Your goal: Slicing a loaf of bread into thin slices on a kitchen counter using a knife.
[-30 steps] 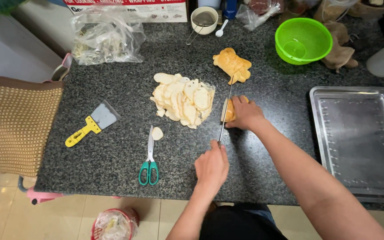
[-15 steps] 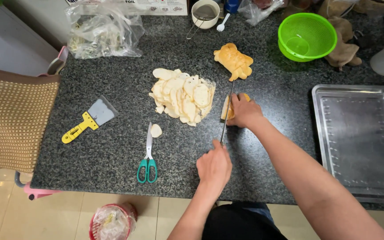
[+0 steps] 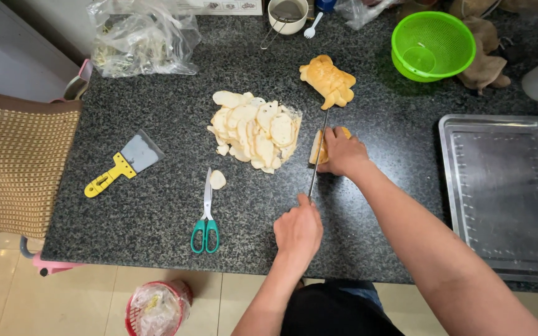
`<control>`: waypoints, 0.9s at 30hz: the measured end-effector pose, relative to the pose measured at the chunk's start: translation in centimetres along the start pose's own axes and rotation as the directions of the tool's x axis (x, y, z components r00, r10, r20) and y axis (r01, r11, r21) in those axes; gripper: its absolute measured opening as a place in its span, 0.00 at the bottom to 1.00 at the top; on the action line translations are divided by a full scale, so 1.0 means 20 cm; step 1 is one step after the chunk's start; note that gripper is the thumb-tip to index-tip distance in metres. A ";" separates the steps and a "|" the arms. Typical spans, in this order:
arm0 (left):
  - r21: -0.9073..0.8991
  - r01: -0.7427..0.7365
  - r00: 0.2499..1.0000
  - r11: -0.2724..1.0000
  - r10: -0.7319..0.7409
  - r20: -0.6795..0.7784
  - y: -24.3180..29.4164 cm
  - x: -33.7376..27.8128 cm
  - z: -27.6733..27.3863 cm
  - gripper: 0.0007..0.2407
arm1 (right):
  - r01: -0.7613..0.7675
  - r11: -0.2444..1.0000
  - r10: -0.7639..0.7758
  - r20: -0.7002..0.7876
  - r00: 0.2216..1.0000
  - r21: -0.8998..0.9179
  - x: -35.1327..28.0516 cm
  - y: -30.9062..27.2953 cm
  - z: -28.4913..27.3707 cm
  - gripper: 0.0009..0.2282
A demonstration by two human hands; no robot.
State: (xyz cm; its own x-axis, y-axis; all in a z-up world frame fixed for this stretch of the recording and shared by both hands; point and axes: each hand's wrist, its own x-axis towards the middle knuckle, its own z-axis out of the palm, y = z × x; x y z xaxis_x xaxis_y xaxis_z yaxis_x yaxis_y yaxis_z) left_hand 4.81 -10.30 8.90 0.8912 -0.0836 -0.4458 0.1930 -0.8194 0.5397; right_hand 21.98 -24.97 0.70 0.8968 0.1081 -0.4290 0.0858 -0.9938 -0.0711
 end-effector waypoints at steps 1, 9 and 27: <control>-0.001 0.001 1.000 1.000 -0.001 0.000 -0.01 0.00 0.02 0.19 | 0.001 1.000 -0.001 0.000 1.000 -0.001 0.00 0.00 0.00 0.48; 0.073 0.059 0.998 0.996 -0.061 0.029 -0.05 -0.01 0.08 0.19 | -0.021 1.000 0.021 0.020 1.000 0.003 0.00 0.00 0.00 0.47; -0.028 0.088 0.995 0.996 -0.086 0.051 -0.03 0.05 0.06 0.15 | -0.014 1.000 0.014 0.038 0.999 0.004 -0.04 -0.03 -0.07 0.46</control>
State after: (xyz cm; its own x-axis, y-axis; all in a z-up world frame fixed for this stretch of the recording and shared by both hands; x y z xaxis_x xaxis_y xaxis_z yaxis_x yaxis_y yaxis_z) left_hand 5.16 -10.66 7.29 0.8493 -0.0414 -0.5262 0.2817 -0.8075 0.5182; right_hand 21.77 -24.56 2.27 0.8810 0.0950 -0.4635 0.0712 -0.9951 -0.0685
